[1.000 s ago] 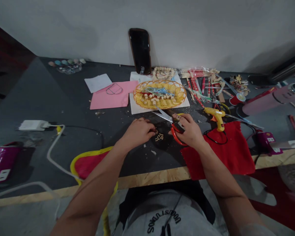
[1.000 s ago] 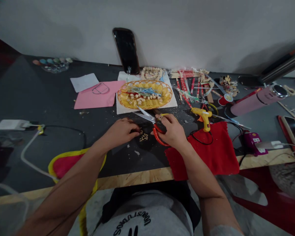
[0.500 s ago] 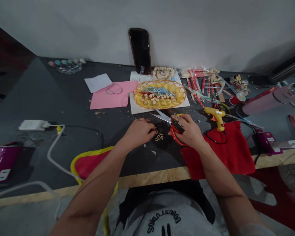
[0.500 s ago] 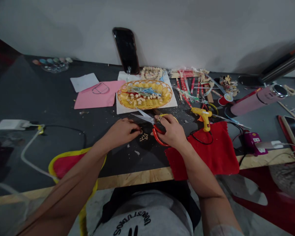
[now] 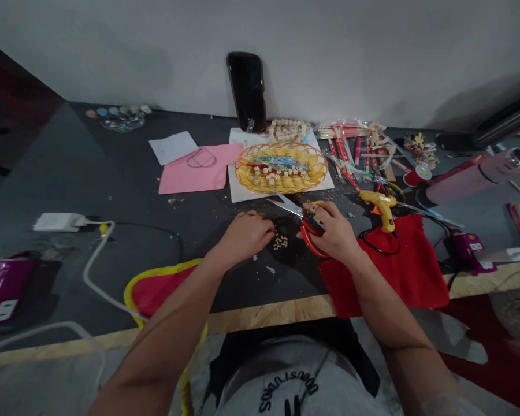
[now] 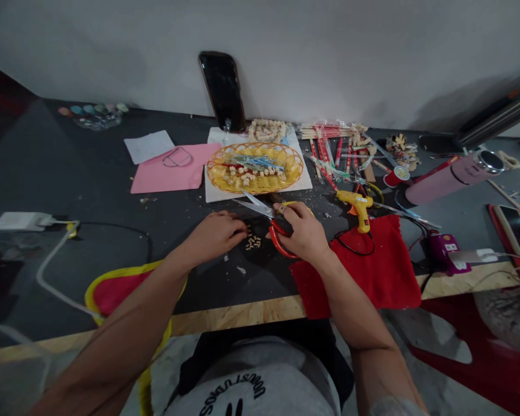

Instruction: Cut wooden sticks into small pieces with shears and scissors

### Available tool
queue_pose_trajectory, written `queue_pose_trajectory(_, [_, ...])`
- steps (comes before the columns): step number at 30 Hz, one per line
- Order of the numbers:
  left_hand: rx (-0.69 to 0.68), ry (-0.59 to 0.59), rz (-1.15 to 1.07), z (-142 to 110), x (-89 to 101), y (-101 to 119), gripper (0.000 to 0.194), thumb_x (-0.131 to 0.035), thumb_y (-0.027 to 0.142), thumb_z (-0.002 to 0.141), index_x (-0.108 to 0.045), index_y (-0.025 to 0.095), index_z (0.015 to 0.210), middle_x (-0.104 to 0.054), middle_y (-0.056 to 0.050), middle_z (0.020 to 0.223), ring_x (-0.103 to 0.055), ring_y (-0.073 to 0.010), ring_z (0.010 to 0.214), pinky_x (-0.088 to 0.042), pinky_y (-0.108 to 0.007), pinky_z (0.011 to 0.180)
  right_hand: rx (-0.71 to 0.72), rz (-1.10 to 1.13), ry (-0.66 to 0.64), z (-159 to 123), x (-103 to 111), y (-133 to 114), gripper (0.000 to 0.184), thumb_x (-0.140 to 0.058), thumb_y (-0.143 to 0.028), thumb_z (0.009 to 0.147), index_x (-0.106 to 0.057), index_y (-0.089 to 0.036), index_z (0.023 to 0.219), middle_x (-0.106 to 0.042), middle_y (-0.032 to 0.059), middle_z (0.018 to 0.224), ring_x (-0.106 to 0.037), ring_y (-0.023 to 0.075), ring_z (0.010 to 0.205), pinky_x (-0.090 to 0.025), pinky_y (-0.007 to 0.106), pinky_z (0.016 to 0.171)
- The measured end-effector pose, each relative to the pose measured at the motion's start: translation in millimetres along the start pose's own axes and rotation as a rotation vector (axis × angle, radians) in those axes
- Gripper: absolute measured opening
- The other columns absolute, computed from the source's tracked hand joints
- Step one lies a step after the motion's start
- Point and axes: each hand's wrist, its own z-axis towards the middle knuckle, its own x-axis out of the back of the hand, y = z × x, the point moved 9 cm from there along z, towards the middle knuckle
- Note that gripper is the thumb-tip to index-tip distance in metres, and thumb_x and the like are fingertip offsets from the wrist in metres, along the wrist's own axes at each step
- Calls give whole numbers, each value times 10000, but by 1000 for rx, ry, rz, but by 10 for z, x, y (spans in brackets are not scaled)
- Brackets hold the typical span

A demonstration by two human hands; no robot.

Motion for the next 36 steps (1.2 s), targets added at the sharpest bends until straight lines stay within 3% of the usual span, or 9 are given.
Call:
queue_pose_trajectory(4, [11, 108, -401, -16, 184, -37, 234, -479, 283, 876, -680, 164, 880, -700, -82, 938, -628, -205, 905, -464, -308, 820, 17, 75, 6, -10, 49, -53, 637, -710, -495, 766, -527, -248, 1324, -543, 103, 1188, -579, 248, 1112, -544, 392, 923])
queue_pose_trajectory(7, [98, 254, -727, -76, 343, -160, 244, -505, 366, 862, -628, 156, 849, -644, -28, 793, -573, -151, 725, -448, -252, 674, 52, 119, -26, -27, 56, -135, 679, -710, -499, 764, -490, -244, 1354, -520, 110, 1213, -557, 249, 1144, -526, 409, 957])
queue_pose_trajectory(10, [155, 300, -877, -115, 370, -227, 250, -529, 394, 833, -599, 154, 843, -566, 11, 703, -484, -117, 625, -387, -222, 580, 60, 123, -65, -41, 35, -191, 687, -707, -516, 764, -487, -237, 1351, -514, 117, 1220, -551, 256, 1158, -507, 427, 990])
queue_pose_trajectory(15, [127, 287, -933, -91, 334, -215, 137, -534, 280, 761, -577, 160, 813, -599, -2, 765, -514, -120, 688, -416, -223, 636, 103, 110, -113, -50, -20, -262, 687, -695, -524, 773, -482, -232, 1357, -526, 115, 1211, -552, 260, 1153, -502, 428, 994])
queue_pose_trajectory(25, [104, 245, -773, -87, 350, -179, 123, -498, 199, 730, -595, 160, 795, -652, -21, 801, -572, -146, 741, -462, -250, 690, 138, 94, -120, -59, -36, -304, 658, -684, -514, 792, -480, -265, 1366, -540, 101, 1189, -561, 256, 1120, -516, 425, 964])
queue_pose_trajectory(31, [107, 235, -857, -89, 311, -196, 138, -521, 258, 780, -604, 155, 823, -635, -18, 803, -559, -132, 718, -466, -233, 669, 140, 120, -70, -60, -10, -298, 594, -686, -498, 802, -530, -267, 1327, -563, 88, 1140, -597, 228, 1052, -533, 384, 938])
queue_pose_trajectory(36, [97, 285, -1073, -101, 310, -168, 307, -633, 420, 776, -620, 150, 922, -647, -40, 856, -573, -135, 723, -468, -224, 642, 112, 114, -14, -61, 35, -282, 594, -695, -492, 796, -538, -264, 1321, -559, 94, 1149, -595, 233, 1066, -544, 377, 922])
